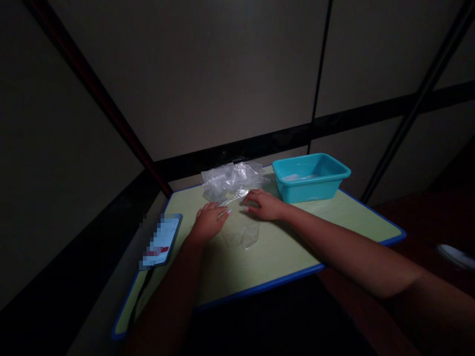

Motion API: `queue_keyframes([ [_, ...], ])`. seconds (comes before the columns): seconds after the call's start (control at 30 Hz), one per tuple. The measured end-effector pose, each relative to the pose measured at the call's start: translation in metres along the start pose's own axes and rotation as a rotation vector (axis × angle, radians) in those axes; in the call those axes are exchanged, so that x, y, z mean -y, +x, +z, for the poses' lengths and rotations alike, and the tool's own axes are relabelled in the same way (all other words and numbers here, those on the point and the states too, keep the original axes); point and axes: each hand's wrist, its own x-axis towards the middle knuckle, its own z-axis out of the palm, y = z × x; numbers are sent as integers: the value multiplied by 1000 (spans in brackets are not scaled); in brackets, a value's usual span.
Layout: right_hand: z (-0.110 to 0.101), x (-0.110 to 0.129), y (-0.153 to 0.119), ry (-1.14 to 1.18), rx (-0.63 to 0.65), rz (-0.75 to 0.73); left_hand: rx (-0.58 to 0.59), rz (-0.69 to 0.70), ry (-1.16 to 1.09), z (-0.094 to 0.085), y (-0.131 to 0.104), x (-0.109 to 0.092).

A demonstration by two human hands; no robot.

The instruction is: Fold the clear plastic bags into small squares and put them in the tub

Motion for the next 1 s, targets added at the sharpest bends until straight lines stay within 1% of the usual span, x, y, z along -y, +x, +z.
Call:
queue_keyframes([
  [0.1, -1, 5, -5, 15, 141, -37, 8, -1, -1, -3, 0, 4],
  [0.27, -4, 14, -9, 42, 380, -50, 55, -5, -22, -6, -1, 8],
  [0.37, -5, 15, -9, 38, 470, -48, 94, -25, 33, -7, -2, 8],
  [0.47, -6, 14, -9, 41, 480, -55, 112, -80, 98, -8, -3, 10],
  [0.63, -8, 15, -10, -3, 538, -48, 106, -151, 162, -11, -5, 13],
  [0.73, -11, 17, -11, -2, 538, -42, 89, -186, 189, -14, -5, 12],
  [0.83, -16, 20, -12, -4, 542, -21, 68, -228, 217, -15, -6, 11],
  [0.93, -24, 22, -14, -24, 563, -17, 72, -271, 236, -14, -6, 11],
  [1.0, -29, 23, -15, -22, 537, -17, 88, -279, 238, -13, -6, 11],
])
